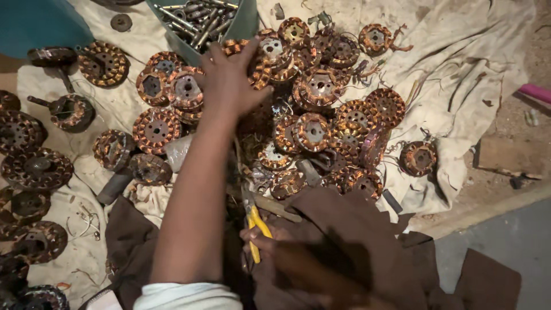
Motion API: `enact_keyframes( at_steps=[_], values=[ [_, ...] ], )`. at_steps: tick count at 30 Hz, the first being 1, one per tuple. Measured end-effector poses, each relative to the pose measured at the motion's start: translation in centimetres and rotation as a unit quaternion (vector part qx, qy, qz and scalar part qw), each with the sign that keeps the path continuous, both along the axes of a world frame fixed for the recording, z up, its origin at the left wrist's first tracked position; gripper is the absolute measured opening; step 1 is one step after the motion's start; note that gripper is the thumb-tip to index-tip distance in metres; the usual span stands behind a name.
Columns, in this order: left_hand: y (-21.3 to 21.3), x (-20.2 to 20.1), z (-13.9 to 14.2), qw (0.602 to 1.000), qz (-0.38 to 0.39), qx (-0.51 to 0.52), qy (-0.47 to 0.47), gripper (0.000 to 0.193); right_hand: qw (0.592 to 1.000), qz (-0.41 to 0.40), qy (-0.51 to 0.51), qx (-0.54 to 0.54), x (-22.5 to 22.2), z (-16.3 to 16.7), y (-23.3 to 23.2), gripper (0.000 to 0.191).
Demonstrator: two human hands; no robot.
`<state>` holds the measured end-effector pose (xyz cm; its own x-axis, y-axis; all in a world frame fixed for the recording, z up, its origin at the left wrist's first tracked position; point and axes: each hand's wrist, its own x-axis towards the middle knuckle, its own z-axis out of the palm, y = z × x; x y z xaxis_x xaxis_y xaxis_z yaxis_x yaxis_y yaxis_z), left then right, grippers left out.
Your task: The person sits on the floor and uses yellow-handled pliers to pull and cut copper windings out of electric motor stators, working one stator at a time on their lap. Stripped stators and removed copper pieces are set onto a pile of similar motor parts on a cloth beside them.
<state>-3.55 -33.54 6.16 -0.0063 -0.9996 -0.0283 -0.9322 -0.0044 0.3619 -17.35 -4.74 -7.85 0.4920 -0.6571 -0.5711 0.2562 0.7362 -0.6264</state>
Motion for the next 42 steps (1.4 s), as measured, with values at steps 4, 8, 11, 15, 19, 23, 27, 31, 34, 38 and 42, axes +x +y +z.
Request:
enact_keyframes(
  at_steps=[4,8,11,15,19,23,27,31,34,38,42],
  values=[
    [-0.8,0.8,1.0,0.998,-0.023,0.002,0.066,0.099,1.000,-0.013,-0.025,0.008,0.0,0.2,0.0,0.023],
    [-3.2,-0.2,2.8,0.998,-0.048,0.027,-0.014,0.085,0.999,-0.020,-0.034,0.006,0.7,0.5,0.1,0.019],
    [-5.2,-3.5,3.7,0.989,-0.115,-0.071,-0.067,0.085,0.998,-0.022,-0.055,-0.013,0.8,0.6,-0.2,0.013],
    [-7.0,-8.6,2.6,0.985,-0.114,-0.016,-0.132,0.085,0.999,-0.019,-0.042,-0.003,-0.2,0.4,-1.8,0.016],
    [-8.3,-10.2,0.9,0.970,-0.078,0.098,-0.207,0.078,0.999,-0.016,-0.039,0.009,-1.2,0.1,-1.4,0.018],
    [-8.3,-9.4,0.4,0.955,-0.114,0.050,-0.269,0.067,0.999,-0.014,-0.039,0.015,-0.8,0.0,-1.1,0.021],
    [-7.2,-9.6,1.0,0.956,-0.175,0.043,-0.232,0.064,0.999,-0.018,-0.039,0.014,-0.6,0.1,-1.1,0.023],
    [-4.7,-8.7,2.2,0.915,-0.340,0.135,-0.172,0.105,0.999,-0.016,-0.040,0.008,-0.2,0.7,-0.9,0.026],
    [1.3,-8.6,3.0,0.911,-0.405,-0.009,-0.079,0.112,0.999,-0.021,-0.042,0.001,-0.1,0.7,-1.1,0.028],
    [14.2,-3.8,3.8,0.916,-0.324,0.055,0.231,0.119,0.999,-0.026,-0.044,-0.005,-0.1,0.6,-0.9,0.031],
    [26.7,-0.9,-0.5,0.664,-0.080,0.240,0.704,0.096,0.999,-0.034,-0.031,-0.013,0.0,1.2,0.1,0.033]
  ],
)
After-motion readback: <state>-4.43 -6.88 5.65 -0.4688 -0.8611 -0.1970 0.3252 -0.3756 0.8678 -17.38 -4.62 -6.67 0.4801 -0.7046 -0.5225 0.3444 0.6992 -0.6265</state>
